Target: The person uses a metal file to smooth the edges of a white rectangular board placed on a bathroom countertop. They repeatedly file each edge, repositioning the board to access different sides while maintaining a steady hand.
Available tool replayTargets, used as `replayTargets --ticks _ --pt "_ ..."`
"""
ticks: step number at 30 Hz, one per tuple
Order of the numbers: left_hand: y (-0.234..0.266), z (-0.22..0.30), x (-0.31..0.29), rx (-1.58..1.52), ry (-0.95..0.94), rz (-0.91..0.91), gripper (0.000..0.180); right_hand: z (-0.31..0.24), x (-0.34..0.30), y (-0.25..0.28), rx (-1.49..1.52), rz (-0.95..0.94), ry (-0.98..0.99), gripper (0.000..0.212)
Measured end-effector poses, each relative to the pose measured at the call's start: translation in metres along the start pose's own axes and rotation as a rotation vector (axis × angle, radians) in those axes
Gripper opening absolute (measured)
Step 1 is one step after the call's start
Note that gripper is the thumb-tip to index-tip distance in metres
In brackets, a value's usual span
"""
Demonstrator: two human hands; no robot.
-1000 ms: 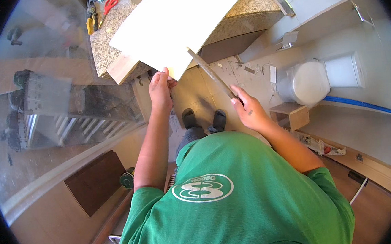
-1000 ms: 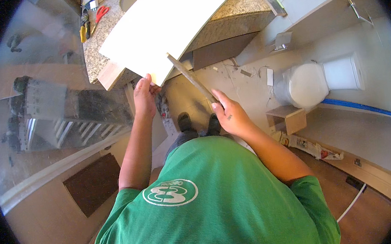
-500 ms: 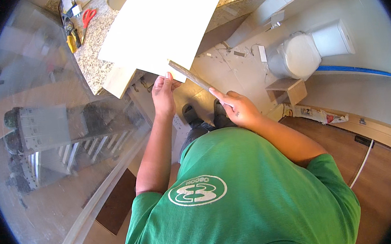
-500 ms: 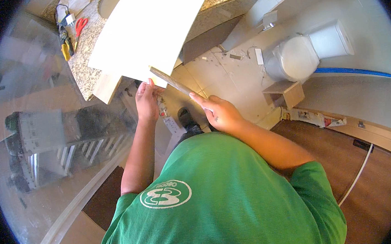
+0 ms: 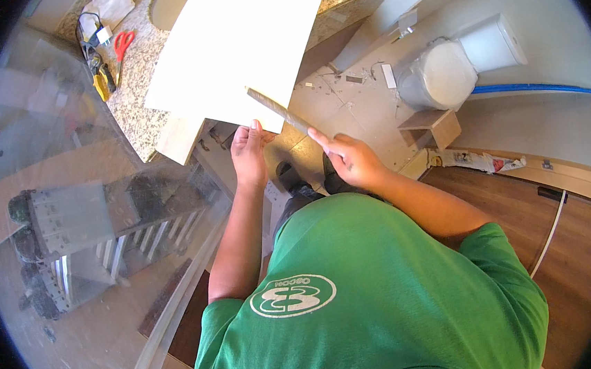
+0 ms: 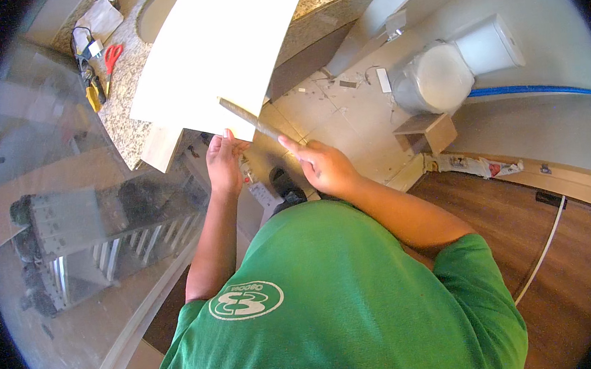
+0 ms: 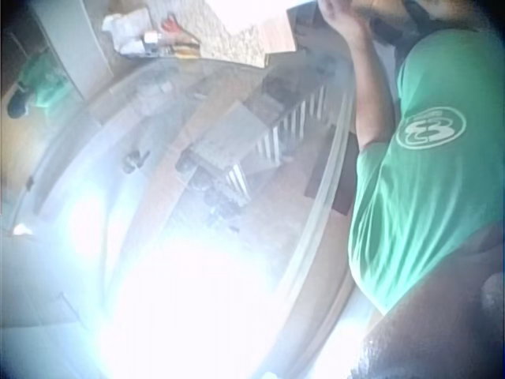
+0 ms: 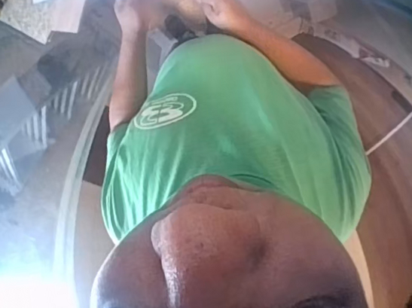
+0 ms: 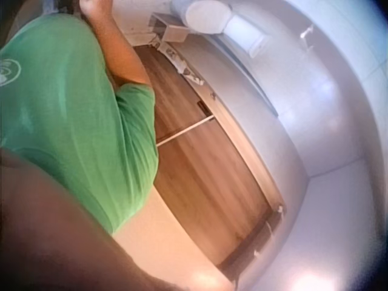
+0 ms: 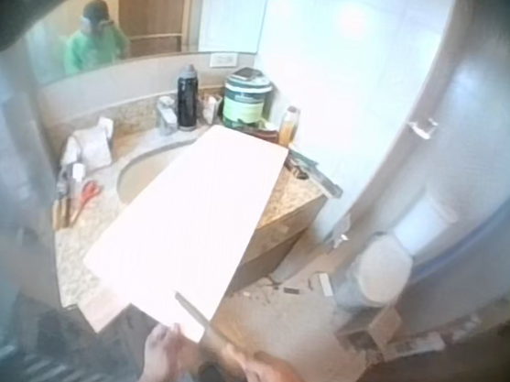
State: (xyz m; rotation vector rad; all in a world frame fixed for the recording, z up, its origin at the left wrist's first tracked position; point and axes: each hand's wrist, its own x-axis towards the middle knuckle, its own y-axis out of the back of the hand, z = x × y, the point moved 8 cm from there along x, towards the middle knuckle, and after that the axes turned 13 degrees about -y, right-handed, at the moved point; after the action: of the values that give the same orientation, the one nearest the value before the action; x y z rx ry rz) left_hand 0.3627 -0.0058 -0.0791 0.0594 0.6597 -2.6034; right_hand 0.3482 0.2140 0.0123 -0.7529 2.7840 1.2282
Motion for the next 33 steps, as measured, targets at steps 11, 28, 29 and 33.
replayTargets --ticks 11,28,29,33 --pt "0.001 0.002 0.001 0.022 -0.003 -0.005 0.028 -0.005 0.012 0.003 -0.015 0.058 -0.027 0.064" --pt "-0.040 0.103 -0.029 1.428 -0.718 -0.117 0.058 0.139 -0.037 0.052 0.267 0.275 -0.434 0.051" --pt "-0.057 0.104 -0.033 1.615 -0.843 -0.241 0.060 0.155 -0.057 0.048 0.227 0.293 -0.451 0.051" --pt "-0.092 0.069 -0.012 1.654 -0.584 -0.575 0.066 0.226 -0.138 0.030 0.113 0.258 -0.646 0.054"
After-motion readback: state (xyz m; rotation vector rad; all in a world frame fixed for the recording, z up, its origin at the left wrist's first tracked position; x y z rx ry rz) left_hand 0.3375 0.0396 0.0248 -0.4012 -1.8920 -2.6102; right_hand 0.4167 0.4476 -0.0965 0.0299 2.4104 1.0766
